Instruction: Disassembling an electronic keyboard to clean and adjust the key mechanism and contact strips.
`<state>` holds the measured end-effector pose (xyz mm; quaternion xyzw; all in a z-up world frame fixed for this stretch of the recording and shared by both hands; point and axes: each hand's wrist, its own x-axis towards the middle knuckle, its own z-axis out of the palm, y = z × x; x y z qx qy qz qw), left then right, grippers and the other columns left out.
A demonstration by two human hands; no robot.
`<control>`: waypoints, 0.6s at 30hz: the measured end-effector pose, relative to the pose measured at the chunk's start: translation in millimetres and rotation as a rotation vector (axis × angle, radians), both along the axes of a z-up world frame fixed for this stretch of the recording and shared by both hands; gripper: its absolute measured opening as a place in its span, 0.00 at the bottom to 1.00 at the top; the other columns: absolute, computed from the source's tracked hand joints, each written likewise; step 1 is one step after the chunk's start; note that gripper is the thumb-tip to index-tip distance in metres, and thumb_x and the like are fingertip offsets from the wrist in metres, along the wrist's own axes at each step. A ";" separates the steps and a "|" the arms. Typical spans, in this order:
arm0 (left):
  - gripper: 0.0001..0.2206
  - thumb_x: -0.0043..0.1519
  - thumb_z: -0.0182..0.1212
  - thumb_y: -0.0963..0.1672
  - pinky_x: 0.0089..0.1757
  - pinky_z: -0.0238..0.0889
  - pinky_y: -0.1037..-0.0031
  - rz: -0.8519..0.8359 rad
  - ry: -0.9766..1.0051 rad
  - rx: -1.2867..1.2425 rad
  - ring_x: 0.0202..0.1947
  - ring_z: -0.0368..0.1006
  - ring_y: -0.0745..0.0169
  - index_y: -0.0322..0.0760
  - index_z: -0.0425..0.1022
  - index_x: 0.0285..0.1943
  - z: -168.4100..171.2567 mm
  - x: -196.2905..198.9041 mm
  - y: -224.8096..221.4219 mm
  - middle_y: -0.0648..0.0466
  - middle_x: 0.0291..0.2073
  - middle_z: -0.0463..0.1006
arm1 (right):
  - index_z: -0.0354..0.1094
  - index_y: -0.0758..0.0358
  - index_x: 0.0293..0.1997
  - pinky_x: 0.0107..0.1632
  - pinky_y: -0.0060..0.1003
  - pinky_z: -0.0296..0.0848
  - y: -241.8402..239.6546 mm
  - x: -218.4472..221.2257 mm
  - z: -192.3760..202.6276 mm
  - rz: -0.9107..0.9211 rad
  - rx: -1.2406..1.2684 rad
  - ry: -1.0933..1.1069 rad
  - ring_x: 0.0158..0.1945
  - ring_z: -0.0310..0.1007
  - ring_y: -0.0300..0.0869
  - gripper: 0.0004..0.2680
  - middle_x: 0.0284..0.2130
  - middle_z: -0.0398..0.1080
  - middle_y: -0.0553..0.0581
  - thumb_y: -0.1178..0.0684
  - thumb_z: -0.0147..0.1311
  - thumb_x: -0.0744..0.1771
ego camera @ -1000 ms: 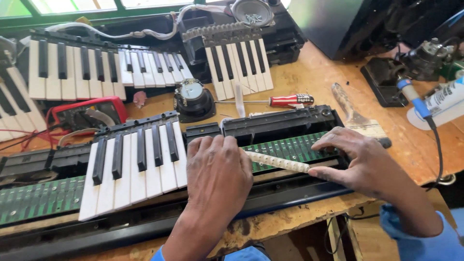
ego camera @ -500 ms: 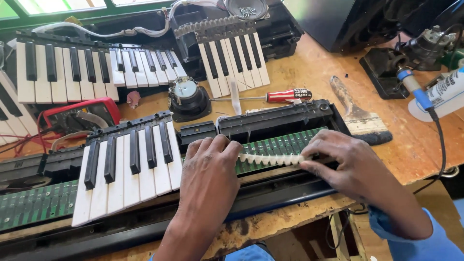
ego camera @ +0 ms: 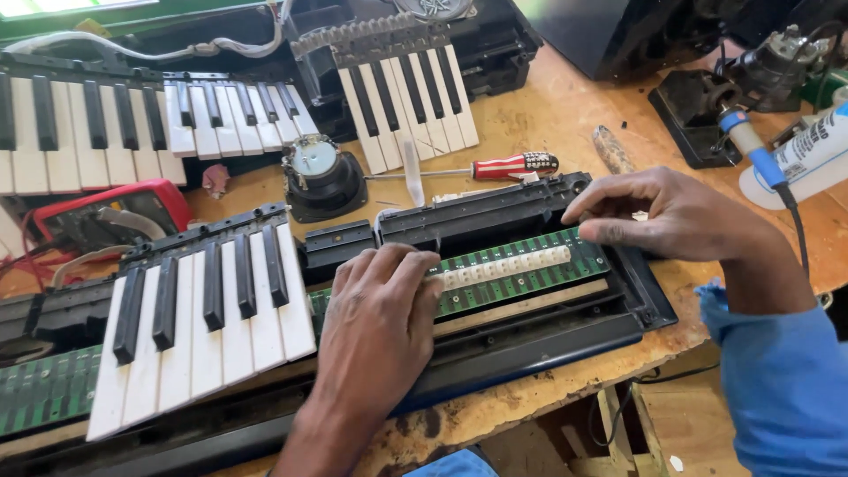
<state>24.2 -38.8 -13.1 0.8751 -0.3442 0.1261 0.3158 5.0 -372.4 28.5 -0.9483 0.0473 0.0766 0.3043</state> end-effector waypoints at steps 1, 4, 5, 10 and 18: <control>0.11 0.66 0.55 0.44 0.50 0.61 0.58 -0.036 -0.009 0.002 0.46 0.71 0.52 0.37 0.77 0.53 -1.7 0.2 1.5 0.52 0.45 0.79 | 0.84 0.53 0.49 0.35 0.35 0.72 -5.3 3.1 -1.2 0.132 0.102 0.016 0.31 0.74 0.39 0.12 0.29 0.78 0.51 0.49 0.63 0.63; 0.11 0.64 0.58 0.44 0.50 0.62 0.59 -0.060 -0.006 0.012 0.47 0.72 0.53 0.37 0.79 0.53 -9.8 3.3 3.7 0.52 0.46 0.80 | 0.84 0.52 0.49 0.34 0.36 0.76 -9.1 15.4 -5.8 0.321 0.164 0.049 0.28 0.69 0.39 0.13 0.27 0.73 0.50 0.50 0.69 0.61; 0.12 0.64 0.58 0.43 0.51 0.64 0.60 -0.048 0.004 0.017 0.48 0.73 0.55 0.38 0.80 0.54 -14.0 3.8 3.5 0.52 0.47 0.82 | 0.84 0.49 0.49 0.35 0.37 0.76 -8.9 19.2 -8.6 0.379 0.119 0.064 0.28 0.65 0.38 0.13 0.29 0.71 0.48 0.49 0.69 0.60; 0.12 0.66 0.56 0.42 0.44 0.66 0.62 -0.035 -0.012 -0.033 0.41 0.73 0.55 0.34 0.80 0.54 -2.3 2.3 -2.2 0.51 0.40 0.82 | 0.88 0.53 0.38 0.33 0.31 0.75 1.8 36.8 3.7 0.427 0.030 0.112 0.30 0.76 0.36 0.09 0.29 0.80 0.46 0.46 0.66 0.62; 0.10 0.68 0.53 0.42 0.44 0.65 0.62 -0.038 -0.028 -0.057 0.40 0.74 0.50 0.32 0.79 0.51 4.3 2.7 -8.1 0.49 0.41 0.82 | 0.84 0.48 0.45 0.36 0.42 0.74 -18.8 43.7 -11.9 0.492 0.053 0.104 0.29 0.73 0.40 0.11 0.33 0.81 0.47 0.42 0.57 0.65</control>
